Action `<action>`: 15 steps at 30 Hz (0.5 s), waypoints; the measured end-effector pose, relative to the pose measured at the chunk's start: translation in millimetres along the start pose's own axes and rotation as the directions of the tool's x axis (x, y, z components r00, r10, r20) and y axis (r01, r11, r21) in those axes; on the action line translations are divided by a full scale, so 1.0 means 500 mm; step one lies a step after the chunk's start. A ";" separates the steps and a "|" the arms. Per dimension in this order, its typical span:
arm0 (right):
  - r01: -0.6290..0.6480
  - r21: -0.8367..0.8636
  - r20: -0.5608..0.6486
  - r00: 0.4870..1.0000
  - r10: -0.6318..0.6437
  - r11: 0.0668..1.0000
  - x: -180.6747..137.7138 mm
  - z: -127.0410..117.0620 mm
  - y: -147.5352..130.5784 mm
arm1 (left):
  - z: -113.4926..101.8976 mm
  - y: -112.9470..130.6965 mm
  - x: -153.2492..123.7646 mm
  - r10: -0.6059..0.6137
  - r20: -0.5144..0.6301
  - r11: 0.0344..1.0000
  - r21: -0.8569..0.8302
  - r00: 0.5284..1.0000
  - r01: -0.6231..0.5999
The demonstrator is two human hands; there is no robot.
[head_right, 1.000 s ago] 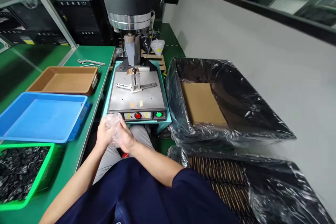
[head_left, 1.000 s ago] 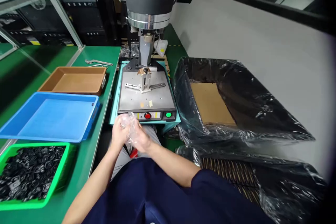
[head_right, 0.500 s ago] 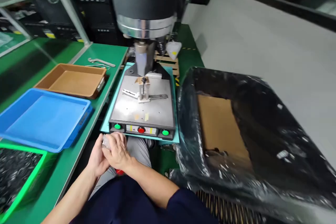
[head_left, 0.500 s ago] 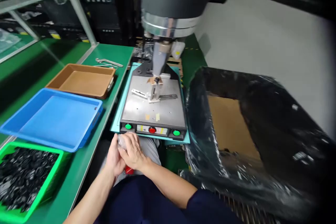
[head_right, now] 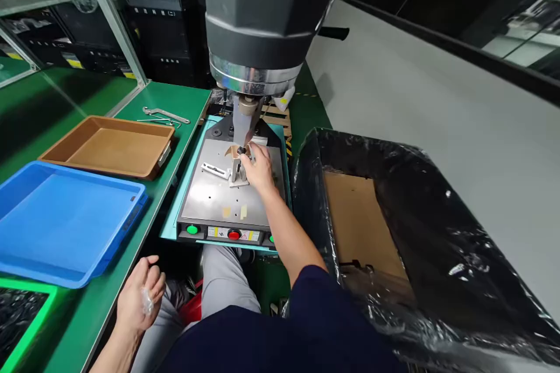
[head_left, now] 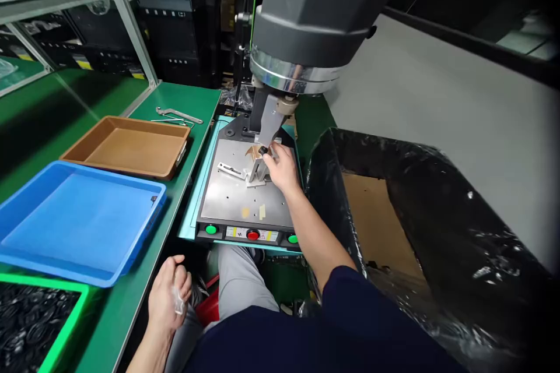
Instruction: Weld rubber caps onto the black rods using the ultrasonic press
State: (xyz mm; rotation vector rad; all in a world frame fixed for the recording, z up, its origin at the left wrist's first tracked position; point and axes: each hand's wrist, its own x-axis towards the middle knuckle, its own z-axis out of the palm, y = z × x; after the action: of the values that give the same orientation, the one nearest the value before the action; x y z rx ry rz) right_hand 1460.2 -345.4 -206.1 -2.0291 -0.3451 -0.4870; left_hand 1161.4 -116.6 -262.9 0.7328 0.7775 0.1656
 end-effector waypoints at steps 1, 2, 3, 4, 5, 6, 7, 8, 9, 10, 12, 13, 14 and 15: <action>0.010 -0.012 0.087 0.996 -0.009 1.000 0.022 0.005 0.005 | -0.012 -0.004 -0.006 -0.025 -0.005 1.000 -0.010 1.000 0.025; 0.013 -0.020 0.162 0.987 -0.009 1.000 0.038 0.012 0.006 | -0.025 -0.010 -0.012 -0.055 -0.008 0.998 -0.018 0.998 0.055; 0.009 -0.023 0.214 0.977 -0.004 1.000 0.049 0.018 0.005 | -0.040 -0.015 -0.019 -0.087 -0.010 0.996 -0.020 0.996 0.087; 0.002 -0.022 0.242 0.970 0.003 1.000 0.056 0.023 0.002 | -0.055 -0.021 -0.025 -0.115 -0.010 0.993 -0.011 0.993 0.115; -0.002 -0.017 0.244 0.970 0.006 1.000 0.061 0.025 -0.002 | -0.070 -0.028 -0.031 -0.130 -0.013 0.991 0.009 0.991 0.130; 0.001 -0.004 0.227 0.974 0.000 1.000 0.064 0.026 -0.006 | -0.084 -0.034 -0.037 -0.132 -0.020 0.990 0.042 0.991 0.133; 0.009 0.016 0.202 0.979 -0.012 1.000 0.066 0.024 -0.010 | -0.097 -0.040 -0.042 -0.126 -0.030 0.988 0.091 0.992 0.128; 0.018 0.043 0.178 0.984 -0.025 0.999 0.066 0.021 -0.013 | -0.107 -0.046 -0.046 -0.114 -0.038 0.981 0.150 0.993 0.119; 0.021 0.073 0.158 0.987 -0.032 0.997 0.063 0.015 -0.017 | -0.117 -0.051 -0.049 -0.105 -0.037 0.971 0.215 0.994 0.110; 0.016 0.101 0.141 0.990 -0.030 0.995 0.056 0.008 -0.021 | -0.124 -0.055 -0.051 -0.097 -0.025 0.956 0.276 0.995 0.100; -0.017 0.151 0.099 0.995 0.002 0.988 0.026 -0.011 -0.034 | -0.130 -0.058 -0.054 -0.088 0.035 0.925 0.374 0.996 0.068; -0.037 0.179 0.077 0.997 0.024 0.983 0.003 -0.022 -0.043 | -0.129 -0.056 -0.055 -0.079 0.079 0.912 0.409 0.994 0.040; -0.057 0.222 0.060 0.997 0.044 0.973 -0.026 -0.033 -0.055 | -0.124 -0.051 -0.056 -0.067 0.124 0.899 0.438 0.990 0.006; -0.078 0.288 0.058 0.996 0.064 0.954 -0.059 -0.043 -0.068 | -0.116 -0.043 -0.058 -0.048 0.166 0.884 0.467 0.985 -0.035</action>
State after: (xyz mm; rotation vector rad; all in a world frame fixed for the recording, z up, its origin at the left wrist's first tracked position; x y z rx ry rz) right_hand 1415.4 -349.4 -184.5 -1.7623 -0.3499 -0.3227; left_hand 1098.3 -112.8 -288.2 1.1886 0.6572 -0.0994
